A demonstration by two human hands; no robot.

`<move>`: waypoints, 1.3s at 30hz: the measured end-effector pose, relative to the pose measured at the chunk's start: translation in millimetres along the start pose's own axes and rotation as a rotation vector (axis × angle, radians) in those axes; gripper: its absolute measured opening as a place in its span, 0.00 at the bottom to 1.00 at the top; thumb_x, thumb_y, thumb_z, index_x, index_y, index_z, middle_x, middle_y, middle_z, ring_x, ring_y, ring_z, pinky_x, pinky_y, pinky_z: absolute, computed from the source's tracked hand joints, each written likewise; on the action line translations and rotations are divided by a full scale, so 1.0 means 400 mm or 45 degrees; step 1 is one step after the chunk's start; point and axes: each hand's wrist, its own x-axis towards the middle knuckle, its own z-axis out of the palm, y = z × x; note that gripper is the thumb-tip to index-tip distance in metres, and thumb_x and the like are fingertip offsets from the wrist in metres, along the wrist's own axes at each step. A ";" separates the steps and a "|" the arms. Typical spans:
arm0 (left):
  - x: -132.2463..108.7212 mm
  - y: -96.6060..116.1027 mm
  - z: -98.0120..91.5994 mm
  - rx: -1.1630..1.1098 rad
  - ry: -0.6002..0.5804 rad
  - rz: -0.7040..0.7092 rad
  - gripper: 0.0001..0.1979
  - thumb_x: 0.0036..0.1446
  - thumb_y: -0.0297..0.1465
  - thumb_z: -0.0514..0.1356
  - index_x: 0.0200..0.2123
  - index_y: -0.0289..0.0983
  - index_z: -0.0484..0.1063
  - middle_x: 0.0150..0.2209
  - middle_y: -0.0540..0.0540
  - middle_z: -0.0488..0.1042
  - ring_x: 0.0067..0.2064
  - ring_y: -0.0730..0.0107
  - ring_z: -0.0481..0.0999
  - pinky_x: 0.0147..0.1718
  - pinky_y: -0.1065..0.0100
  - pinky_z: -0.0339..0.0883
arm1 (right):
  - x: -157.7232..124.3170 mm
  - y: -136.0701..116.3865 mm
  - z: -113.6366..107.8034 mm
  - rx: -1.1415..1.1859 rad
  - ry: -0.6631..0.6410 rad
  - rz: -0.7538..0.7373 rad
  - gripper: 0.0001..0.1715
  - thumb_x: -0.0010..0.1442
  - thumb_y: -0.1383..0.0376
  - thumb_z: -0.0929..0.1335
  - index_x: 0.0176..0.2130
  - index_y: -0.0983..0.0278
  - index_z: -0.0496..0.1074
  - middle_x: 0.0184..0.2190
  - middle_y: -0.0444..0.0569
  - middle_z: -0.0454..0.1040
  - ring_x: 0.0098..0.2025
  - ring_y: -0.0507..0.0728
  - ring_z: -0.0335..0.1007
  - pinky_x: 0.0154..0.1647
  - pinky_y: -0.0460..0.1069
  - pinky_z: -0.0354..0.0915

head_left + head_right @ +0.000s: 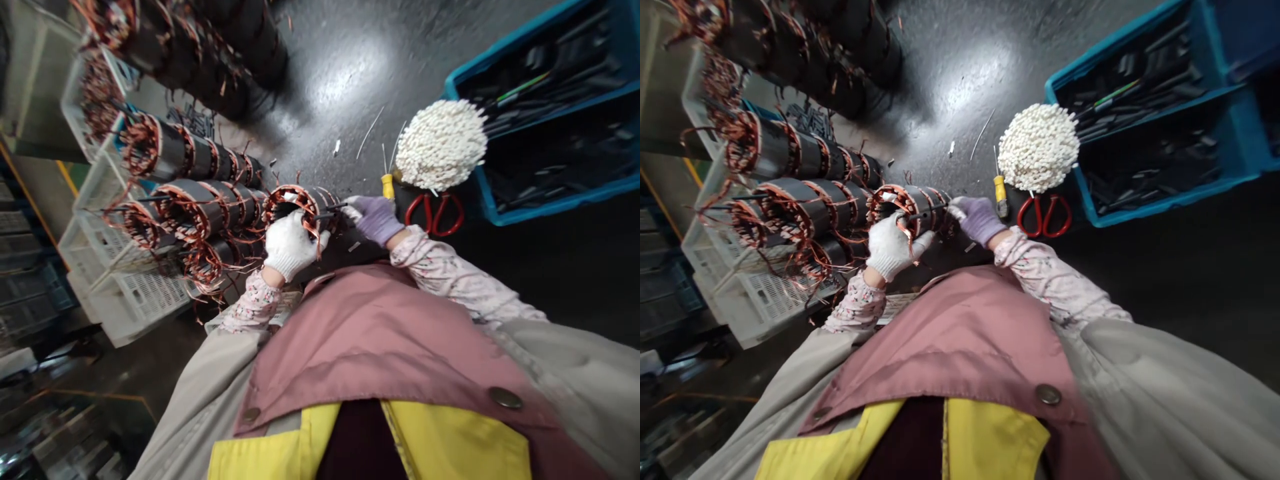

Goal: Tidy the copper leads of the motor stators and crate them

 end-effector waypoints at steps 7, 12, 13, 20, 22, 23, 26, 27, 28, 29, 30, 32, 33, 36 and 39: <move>0.001 -0.016 0.018 0.055 0.054 -0.028 0.27 0.58 0.50 0.59 0.49 0.33 0.75 0.44 0.37 0.81 0.47 0.52 0.82 0.45 0.63 0.72 | -0.035 0.071 0.008 0.764 0.106 0.334 0.05 0.62 0.62 0.68 0.37 0.60 0.74 0.32 0.45 0.80 0.35 0.55 0.78 0.40 0.51 0.75; -0.001 -0.024 0.024 0.057 0.104 -0.021 0.29 0.57 0.51 0.60 0.50 0.33 0.76 0.46 0.36 0.82 0.48 0.51 0.82 0.47 0.62 0.72 | -0.023 0.125 0.029 1.085 0.286 0.430 0.10 0.52 0.71 0.69 0.36 0.59 0.70 0.35 0.44 0.78 0.38 0.54 0.78 0.45 0.52 0.76; -0.001 -0.025 0.024 0.059 0.107 -0.012 0.29 0.57 0.51 0.60 0.50 0.34 0.76 0.46 0.36 0.82 0.49 0.51 0.82 0.47 0.62 0.72 | -0.011 0.129 0.039 1.045 0.337 0.400 0.10 0.52 0.70 0.69 0.36 0.59 0.71 0.36 0.45 0.78 0.40 0.55 0.78 0.47 0.53 0.76; 0.000 -0.030 0.028 0.089 0.123 0.015 0.29 0.57 0.51 0.60 0.50 0.33 0.76 0.45 0.36 0.81 0.48 0.51 0.82 0.46 0.62 0.73 | 0.041 0.144 0.064 0.876 0.350 0.313 0.12 0.48 0.73 0.67 0.35 0.62 0.73 0.38 0.49 0.80 0.44 0.58 0.79 0.54 0.57 0.74; 0.001 -0.031 0.030 0.092 0.123 0.019 0.28 0.57 0.50 0.60 0.49 0.32 0.76 0.45 0.36 0.81 0.47 0.52 0.82 0.44 0.62 0.73 | 0.035 0.152 0.055 0.817 0.361 0.292 0.13 0.48 0.74 0.66 0.34 0.62 0.74 0.38 0.50 0.80 0.43 0.58 0.80 0.54 0.56 0.73; 0.001 -0.031 0.031 0.091 0.123 0.024 0.27 0.58 0.50 0.60 0.49 0.33 0.76 0.44 0.36 0.81 0.46 0.52 0.82 0.44 0.62 0.73 | 0.033 0.154 0.050 0.779 0.365 0.281 0.13 0.48 0.75 0.66 0.33 0.62 0.74 0.38 0.49 0.80 0.43 0.58 0.80 0.55 0.56 0.73; 0.001 -0.030 0.032 0.076 0.116 0.027 0.25 0.57 0.48 0.61 0.48 0.33 0.77 0.43 0.37 0.81 0.45 0.53 0.82 0.43 0.63 0.72 | 0.032 0.155 0.046 0.658 0.323 0.241 0.12 0.48 0.75 0.67 0.32 0.61 0.75 0.37 0.48 0.80 0.44 0.60 0.79 0.55 0.58 0.73; 0.001 -0.029 0.030 0.066 0.114 0.029 0.25 0.57 0.48 0.61 0.48 0.34 0.76 0.43 0.37 0.82 0.45 0.53 0.82 0.43 0.63 0.72 | 0.035 0.151 0.050 0.622 0.300 0.223 0.12 0.48 0.74 0.67 0.32 0.60 0.76 0.37 0.48 0.81 0.45 0.60 0.79 0.57 0.59 0.73; 0.001 -0.028 0.029 0.055 0.108 0.031 0.25 0.57 0.48 0.61 0.48 0.34 0.76 0.43 0.38 0.82 0.45 0.53 0.82 0.43 0.63 0.72 | 0.039 0.146 0.055 0.587 0.277 0.203 0.12 0.48 0.74 0.67 0.31 0.60 0.76 0.37 0.47 0.81 0.46 0.61 0.79 0.59 0.60 0.72; 0.000 -0.027 0.026 0.046 0.101 0.038 0.24 0.57 0.47 0.61 0.48 0.34 0.76 0.43 0.38 0.82 0.45 0.53 0.82 0.43 0.64 0.72 | 0.042 0.140 0.062 0.552 0.254 0.182 0.12 0.48 0.74 0.67 0.32 0.60 0.77 0.38 0.47 0.81 0.47 0.61 0.78 0.61 0.60 0.71; 0.000 -0.025 0.024 0.040 0.095 0.045 0.24 0.57 0.47 0.61 0.49 0.34 0.76 0.44 0.38 0.82 0.46 0.53 0.82 0.43 0.64 0.72 | 0.045 0.134 0.070 0.522 0.233 0.165 0.13 0.48 0.74 0.67 0.31 0.60 0.77 0.38 0.47 0.81 0.49 0.61 0.77 0.63 0.61 0.69; -0.001 -0.022 0.019 0.036 0.090 0.055 0.24 0.57 0.46 0.62 0.49 0.34 0.75 0.44 0.38 0.82 0.46 0.54 0.82 0.43 0.64 0.72 | 0.047 0.125 0.084 0.494 0.208 0.137 0.13 0.48 0.74 0.67 0.31 0.60 0.77 0.39 0.46 0.81 0.51 0.61 0.76 0.66 0.60 0.66; -0.001 -0.020 0.017 0.036 0.088 0.055 0.24 0.57 0.46 0.62 0.49 0.34 0.75 0.44 0.38 0.82 0.46 0.53 0.82 0.43 0.64 0.72 | 0.045 0.125 0.088 0.513 0.209 0.137 0.12 0.49 0.74 0.67 0.31 0.60 0.77 0.38 0.46 0.81 0.51 0.61 0.76 0.66 0.60 0.66; -0.001 -0.016 0.012 0.036 0.071 0.049 0.24 0.58 0.47 0.62 0.48 0.34 0.75 0.44 0.37 0.81 0.45 0.53 0.83 0.43 0.64 0.72 | 0.030 0.137 0.084 0.699 0.288 0.200 0.10 0.50 0.74 0.66 0.30 0.60 0.74 0.37 0.47 0.80 0.48 0.58 0.78 0.62 0.59 0.70; -0.001 -0.014 0.010 0.027 0.054 0.046 0.23 0.58 0.46 0.61 0.47 0.34 0.75 0.44 0.37 0.81 0.46 0.53 0.82 0.44 0.63 0.72 | 0.016 0.158 0.064 0.881 0.380 0.325 0.09 0.50 0.73 0.67 0.32 0.61 0.72 0.34 0.47 0.78 0.43 0.58 0.79 0.53 0.58 0.75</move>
